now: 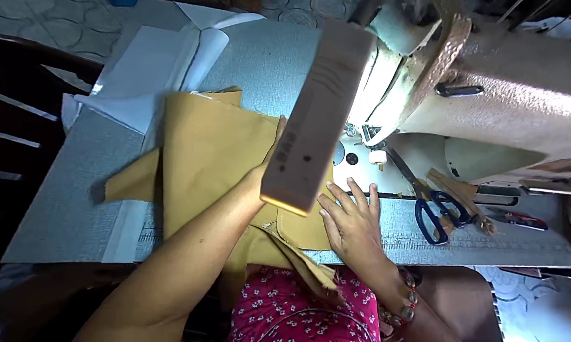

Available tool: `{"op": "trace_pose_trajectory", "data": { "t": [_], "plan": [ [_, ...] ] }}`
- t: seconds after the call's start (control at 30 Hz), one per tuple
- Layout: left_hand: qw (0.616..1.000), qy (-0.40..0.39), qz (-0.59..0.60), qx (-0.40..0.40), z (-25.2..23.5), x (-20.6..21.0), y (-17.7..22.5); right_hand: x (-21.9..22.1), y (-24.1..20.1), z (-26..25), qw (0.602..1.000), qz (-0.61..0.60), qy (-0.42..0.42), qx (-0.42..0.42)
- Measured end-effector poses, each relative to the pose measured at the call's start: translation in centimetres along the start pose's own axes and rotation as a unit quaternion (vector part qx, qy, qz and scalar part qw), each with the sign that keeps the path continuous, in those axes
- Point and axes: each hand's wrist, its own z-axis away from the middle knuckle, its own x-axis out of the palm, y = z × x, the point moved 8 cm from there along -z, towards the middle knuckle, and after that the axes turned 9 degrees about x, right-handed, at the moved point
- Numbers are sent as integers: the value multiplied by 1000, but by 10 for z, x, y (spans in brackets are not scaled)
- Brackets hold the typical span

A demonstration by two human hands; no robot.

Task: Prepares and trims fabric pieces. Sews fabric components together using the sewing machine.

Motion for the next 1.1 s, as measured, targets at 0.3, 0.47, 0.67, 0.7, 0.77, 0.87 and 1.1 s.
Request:
{"op": "trace_pose_trajectory", "data": {
  "t": [0.3,0.47,0.67,0.7,0.77,0.87,1.1],
  "plan": [
    [992,118,-42,26,51,-50,81,1,1,1,1000,-3,-11,10],
    [989,115,85,35,112,-28,112,1,5,4,999,-30,-5,27],
    [955,196,219,-31,115,-34,91,-24,28,10,963,-248,84,65],
    [935,222,269,-68,117,-38,84,-25,26,11,967,-240,75,47],
    [891,277,335,-134,120,-48,70,-22,16,15,985,-169,33,0],
    [858,338,358,-147,119,-63,62,-13,4,23,997,-69,-28,-36],
    [968,210,130,-38,105,-50,102,-18,8,23,994,-109,-3,-12]
  ]
}}
